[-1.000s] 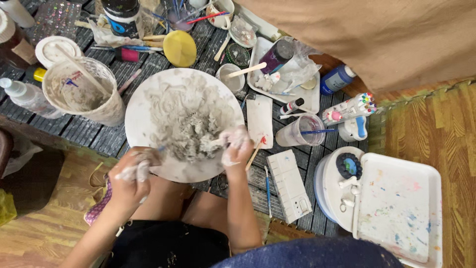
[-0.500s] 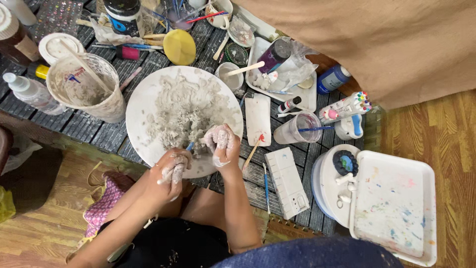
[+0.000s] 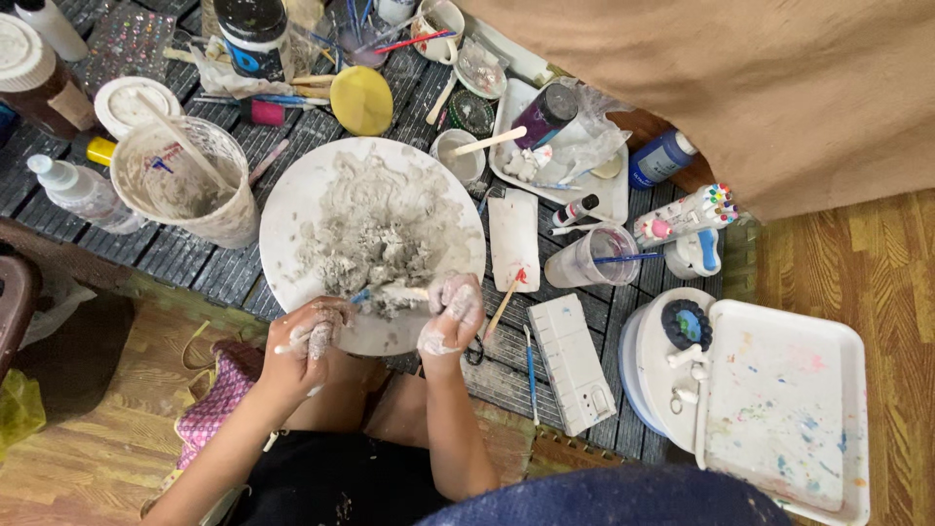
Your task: The person kneads and mixes a grey clay-like substance on a white plate using their hands and wooden sticks. They alternate between using their hands and the sticks to blend the material, occasionally scraping residue from their fingers.
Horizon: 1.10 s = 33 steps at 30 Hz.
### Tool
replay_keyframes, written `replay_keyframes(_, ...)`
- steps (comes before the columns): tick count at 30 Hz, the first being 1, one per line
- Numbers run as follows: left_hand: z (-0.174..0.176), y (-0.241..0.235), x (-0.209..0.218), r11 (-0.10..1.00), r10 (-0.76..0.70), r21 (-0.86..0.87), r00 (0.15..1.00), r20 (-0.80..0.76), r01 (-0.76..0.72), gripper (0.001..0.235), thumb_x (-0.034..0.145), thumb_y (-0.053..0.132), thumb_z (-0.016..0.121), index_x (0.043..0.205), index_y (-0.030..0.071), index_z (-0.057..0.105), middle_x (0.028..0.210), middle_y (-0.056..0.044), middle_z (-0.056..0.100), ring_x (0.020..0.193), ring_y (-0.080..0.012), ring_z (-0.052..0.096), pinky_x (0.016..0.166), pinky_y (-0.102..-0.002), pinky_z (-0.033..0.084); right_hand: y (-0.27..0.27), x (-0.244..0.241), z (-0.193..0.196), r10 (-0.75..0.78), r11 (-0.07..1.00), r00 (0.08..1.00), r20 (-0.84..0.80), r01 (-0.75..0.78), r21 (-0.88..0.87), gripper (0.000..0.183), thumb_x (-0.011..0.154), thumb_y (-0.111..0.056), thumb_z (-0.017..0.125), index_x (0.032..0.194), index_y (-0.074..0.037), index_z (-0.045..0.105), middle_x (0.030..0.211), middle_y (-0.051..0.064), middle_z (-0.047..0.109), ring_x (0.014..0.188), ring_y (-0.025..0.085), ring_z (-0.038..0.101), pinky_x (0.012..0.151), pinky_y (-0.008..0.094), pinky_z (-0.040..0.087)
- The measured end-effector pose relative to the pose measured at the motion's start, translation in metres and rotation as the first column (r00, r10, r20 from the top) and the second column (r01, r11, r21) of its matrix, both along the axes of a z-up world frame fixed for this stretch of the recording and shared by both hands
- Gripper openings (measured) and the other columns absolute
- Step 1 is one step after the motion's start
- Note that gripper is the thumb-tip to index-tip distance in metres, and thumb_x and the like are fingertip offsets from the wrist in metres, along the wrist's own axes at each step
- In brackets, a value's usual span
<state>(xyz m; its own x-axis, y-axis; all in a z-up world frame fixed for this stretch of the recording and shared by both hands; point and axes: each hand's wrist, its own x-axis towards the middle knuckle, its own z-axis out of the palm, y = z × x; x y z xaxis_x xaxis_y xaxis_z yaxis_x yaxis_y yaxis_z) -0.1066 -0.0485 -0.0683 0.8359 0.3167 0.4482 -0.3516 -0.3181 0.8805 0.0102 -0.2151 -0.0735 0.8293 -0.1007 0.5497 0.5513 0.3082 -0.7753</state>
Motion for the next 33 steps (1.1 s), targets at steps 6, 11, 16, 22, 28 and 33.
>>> replay_keyframes(6,-0.025,0.005,-0.002,0.978,0.027,-0.2,0.989,-0.144,-0.055,0.019,0.089,-0.005,0.042,0.089,-0.003,0.061,0.086,-0.013,0.067,0.065,-0.0219,0.053,0.061,-0.03,0.044,-0.027,0.025,0.033,0.075,0.997,0.965,0.252,-0.078,0.001,0.029,0.112,-0.034,0.048,0.093,-0.013,0.051,0.074,-0.002,0.048,0.054,0.005,0.037,0.044,0.023,0.026)
replay_keyframes(11,-0.013,0.005,-0.002,0.993,-0.035,-0.108,0.987,0.158,0.052,0.013,0.09,-0.005,0.04,0.087,0.002,0.051,0.095,-0.01,0.065,0.087,-0.0233,0.064,0.075,-0.031,0.051,-0.011,0.024,0.012,0.361,0.931,0.919,-0.16,-0.346,0.12,0.029,0.112,-0.033,0.042,0.097,-0.009,0.051,0.078,0.005,0.057,0.055,0.014,0.049,0.042,0.031,0.04)
replay_keyframes(16,0.013,0.002,-0.009,0.965,-0.1,-0.235,0.99,0.096,0.12,0.015,0.097,0.0,0.041,0.087,0.001,0.053,0.095,-0.013,0.062,0.082,-0.022,0.059,0.075,-0.031,0.05,-0.015,0.006,-0.031,0.106,0.988,0.994,0.012,-0.104,-0.111,0.025,0.114,-0.03,0.043,0.115,-0.007,0.051,0.09,0.006,0.058,0.059,0.007,0.041,0.048,0.022,0.037)
replay_keyframes(22,0.026,-0.005,-0.01,0.967,-0.067,-0.239,0.992,0.111,0.092,0.016,0.1,0.002,0.042,0.09,-0.001,0.055,0.092,-0.012,0.059,0.084,-0.0222,0.058,0.077,-0.032,0.048,-0.031,-0.01,-0.055,0.184,0.983,0.982,-0.05,-0.185,-0.012,0.027,0.115,-0.032,0.053,0.12,-0.006,0.051,0.112,0.013,0.062,0.077,0.015,0.05,0.065,0.029,0.044)
replay_keyframes(28,0.027,-0.008,-0.013,0.987,-0.096,-0.117,0.989,0.112,0.109,0.012,0.091,-0.005,0.045,0.087,-0.001,0.056,0.089,-0.013,0.06,0.081,-0.0245,0.062,0.076,-0.032,0.052,-0.03,-0.006,-0.04,0.066,0.995,0.975,-0.21,-0.081,-0.065,0.038,0.103,-0.033,0.058,0.112,0.004,0.066,0.1,0.016,0.071,0.077,0.019,0.066,0.06,0.031,0.053)
replay_keyframes(33,0.036,-0.003,-0.017,0.987,-0.16,0.05,0.976,0.147,0.154,0.008,0.088,-0.004,0.052,0.086,0.001,0.057,0.091,-0.014,0.061,0.086,-0.0288,0.066,0.079,-0.035,0.055,-0.02,0.001,-0.028,-0.017,0.999,0.936,-0.353,0.028,0.026,0.032,0.104,-0.025,0.051,0.104,0.002,0.066,0.095,0.014,0.074,0.072,0.017,0.068,0.052,0.029,0.051)
